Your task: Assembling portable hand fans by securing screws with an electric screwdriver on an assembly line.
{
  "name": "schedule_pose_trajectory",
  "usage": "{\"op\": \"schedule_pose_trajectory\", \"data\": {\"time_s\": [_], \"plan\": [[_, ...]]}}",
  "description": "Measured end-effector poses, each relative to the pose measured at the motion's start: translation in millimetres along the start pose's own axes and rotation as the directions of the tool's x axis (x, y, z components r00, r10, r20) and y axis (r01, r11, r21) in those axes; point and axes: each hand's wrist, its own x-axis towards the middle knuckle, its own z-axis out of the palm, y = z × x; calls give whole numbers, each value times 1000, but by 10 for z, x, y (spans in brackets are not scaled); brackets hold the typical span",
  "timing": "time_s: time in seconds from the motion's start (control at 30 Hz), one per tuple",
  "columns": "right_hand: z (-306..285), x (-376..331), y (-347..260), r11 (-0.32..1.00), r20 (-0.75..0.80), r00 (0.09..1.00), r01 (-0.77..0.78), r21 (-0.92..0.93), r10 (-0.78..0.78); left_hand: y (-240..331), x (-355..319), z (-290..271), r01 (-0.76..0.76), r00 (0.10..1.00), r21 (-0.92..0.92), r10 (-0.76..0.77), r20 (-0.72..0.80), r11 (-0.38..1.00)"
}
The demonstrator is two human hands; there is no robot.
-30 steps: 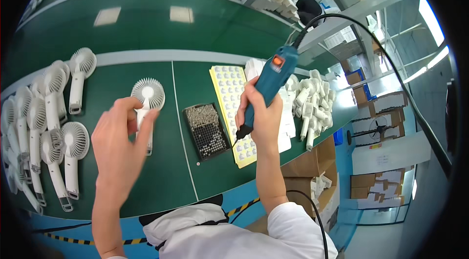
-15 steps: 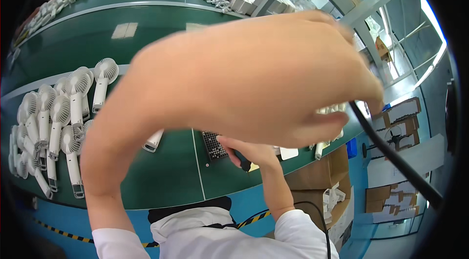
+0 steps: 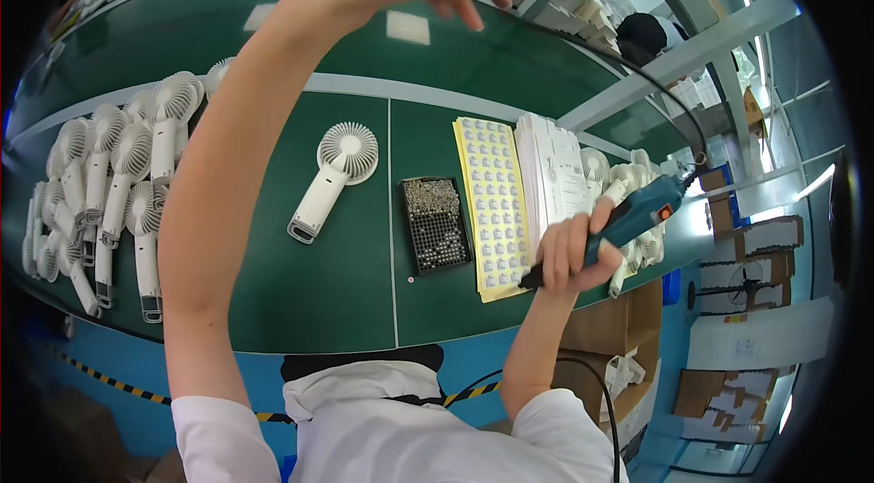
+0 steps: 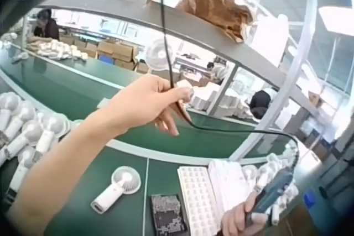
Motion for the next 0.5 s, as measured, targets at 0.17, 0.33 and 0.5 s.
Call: {"op": "schedule_pose_trajectory", "data": {"time_s": [0.17, 0.33, 0.5], "plan": [[51, 83, 176, 996, 111, 994, 31, -86, -21, -473, 137, 165, 317, 942, -112, -326, -75, 942], [253, 195, 342, 938, -138, 990, -87, -334, 43, -777, 109, 115, 215, 958, -424, -274, -84, 880], [197, 290, 565, 874, -323, 946, -162, -458, 6, -501, -397, 199, -43, 985, -377, -24, -173, 925]]}}
